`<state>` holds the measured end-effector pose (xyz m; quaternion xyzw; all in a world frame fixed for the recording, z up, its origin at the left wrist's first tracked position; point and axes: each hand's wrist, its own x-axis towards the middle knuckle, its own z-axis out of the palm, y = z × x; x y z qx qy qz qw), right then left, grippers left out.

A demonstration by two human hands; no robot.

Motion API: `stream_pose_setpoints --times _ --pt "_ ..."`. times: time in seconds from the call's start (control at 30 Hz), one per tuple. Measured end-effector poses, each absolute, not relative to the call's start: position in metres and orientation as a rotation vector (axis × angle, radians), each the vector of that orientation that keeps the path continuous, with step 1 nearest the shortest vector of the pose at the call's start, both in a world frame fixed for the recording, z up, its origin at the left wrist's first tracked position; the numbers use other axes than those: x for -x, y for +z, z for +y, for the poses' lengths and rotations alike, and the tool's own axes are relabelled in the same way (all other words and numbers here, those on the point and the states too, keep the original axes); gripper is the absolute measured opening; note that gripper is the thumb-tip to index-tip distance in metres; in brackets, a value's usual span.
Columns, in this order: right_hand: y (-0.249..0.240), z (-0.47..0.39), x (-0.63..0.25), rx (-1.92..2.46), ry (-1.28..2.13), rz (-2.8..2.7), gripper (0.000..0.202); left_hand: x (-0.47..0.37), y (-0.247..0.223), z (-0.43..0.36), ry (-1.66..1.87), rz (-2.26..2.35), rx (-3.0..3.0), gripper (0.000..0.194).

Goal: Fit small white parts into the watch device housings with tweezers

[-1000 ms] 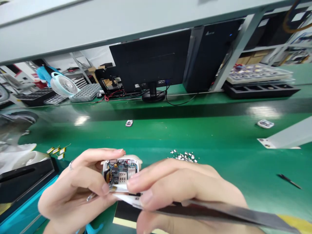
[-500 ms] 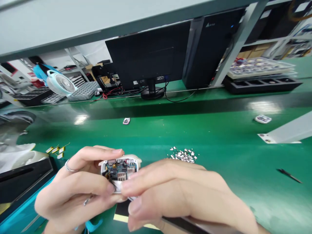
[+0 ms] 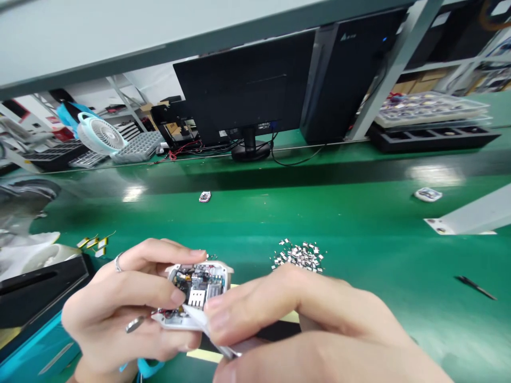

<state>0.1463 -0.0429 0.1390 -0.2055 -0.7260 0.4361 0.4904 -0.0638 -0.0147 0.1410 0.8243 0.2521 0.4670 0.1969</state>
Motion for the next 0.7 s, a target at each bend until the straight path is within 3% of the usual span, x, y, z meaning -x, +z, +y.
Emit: stream_pose_setpoints --times 0.2,0.37,0.7 --pt "0.1337 -0.0408 -0.1485 0.545 1.073 -1.700 0.015 0.0634 0.1408 -0.0140 1.319 0.710 -2.281 0.019" --pt "0.1353 -0.0400 -0.1486 0.504 1.116 -1.765 0.025 0.0628 0.1419 -0.0126 1.311 0.687 -2.280 0.020" --pt "0.1368 -0.0423 -0.1522 0.480 0.667 -1.953 0.025 0.0619 0.1408 -0.0093 1.349 0.603 -2.299 0.021"
